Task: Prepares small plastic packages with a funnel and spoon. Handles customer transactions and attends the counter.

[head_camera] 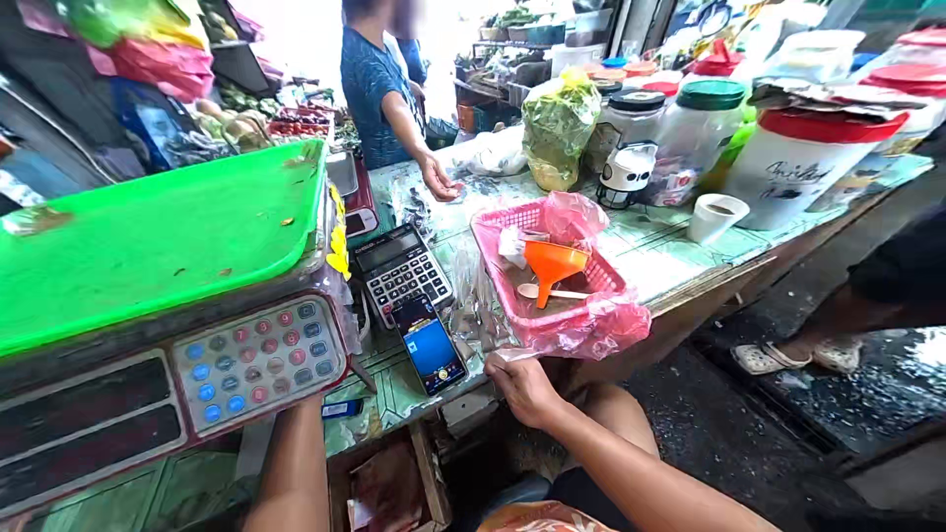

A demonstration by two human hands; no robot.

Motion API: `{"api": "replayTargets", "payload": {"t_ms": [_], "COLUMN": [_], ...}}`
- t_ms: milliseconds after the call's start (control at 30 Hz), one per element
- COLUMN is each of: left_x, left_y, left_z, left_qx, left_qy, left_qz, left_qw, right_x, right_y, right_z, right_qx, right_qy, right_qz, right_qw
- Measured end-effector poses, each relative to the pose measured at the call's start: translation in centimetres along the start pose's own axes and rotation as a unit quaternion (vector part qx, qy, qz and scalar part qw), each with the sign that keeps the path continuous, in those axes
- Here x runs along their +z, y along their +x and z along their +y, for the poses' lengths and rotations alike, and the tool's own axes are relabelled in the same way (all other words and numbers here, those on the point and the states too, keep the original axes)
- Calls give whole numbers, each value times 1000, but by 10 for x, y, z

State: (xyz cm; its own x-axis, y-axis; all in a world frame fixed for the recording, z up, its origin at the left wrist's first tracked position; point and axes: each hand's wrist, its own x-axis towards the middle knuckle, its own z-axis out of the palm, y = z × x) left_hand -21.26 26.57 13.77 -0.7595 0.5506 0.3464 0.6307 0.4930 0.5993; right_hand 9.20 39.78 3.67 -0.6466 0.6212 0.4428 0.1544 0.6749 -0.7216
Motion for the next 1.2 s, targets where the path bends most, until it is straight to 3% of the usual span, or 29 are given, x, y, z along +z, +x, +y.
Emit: {"api": "replayTargets", "payload": {"t_ms": [33,100,167,200,300,367,433,500,567,600,700,833,1100,1200], "left_x": [-3,-14,-9,-3,27,46,62,74,88,96,113,126,124,121], "left_y": [-2,-26,-65,-87,-126,-105,-64,-11,39,60,102,125,121,111], "left_z": [8,16,14,18,67,114,152,182,201,205,203,192,186,181], "left_qx": [30,15,8,49,164,145,26,-132,-252,-279,-323,-305,-272,-278], "left_qy": [-20,20,-19,-61,-291,-409,-528,-622,-680,-694,-713,-747,-807,-804], "left_qz": [10,29,114,132,43,-15,-66,-111,-105,-87,-23,-16,17,19], "left_qw": [999,999,993,988,942,901,847,764,680,658,622,591,523,526], "right_x": [0,1,3,4,3,2,2,1,2,2,3,5,2,4], "right_y": [0,-2,-3,-2,-4,-2,-3,-2,-4,-4,-3,-4,-4,-3], "right_z": [0,0,0,1,4,6,6,6,7,7,9,8,6,5], "right_qx": [-4,-11,-29,-37,-49,-60,-63,-63,-59,-61,-70,-70,-62,-60], "right_qy": [2,4,6,7,8,10,11,12,13,12,11,7,-16,-13], "right_qz": [1,9,27,33,25,23,23,34,39,38,38,48,28,34], "right_qw": [1000,1000,999,999,998,998,998,997,997,997,997,996,998,998]}}
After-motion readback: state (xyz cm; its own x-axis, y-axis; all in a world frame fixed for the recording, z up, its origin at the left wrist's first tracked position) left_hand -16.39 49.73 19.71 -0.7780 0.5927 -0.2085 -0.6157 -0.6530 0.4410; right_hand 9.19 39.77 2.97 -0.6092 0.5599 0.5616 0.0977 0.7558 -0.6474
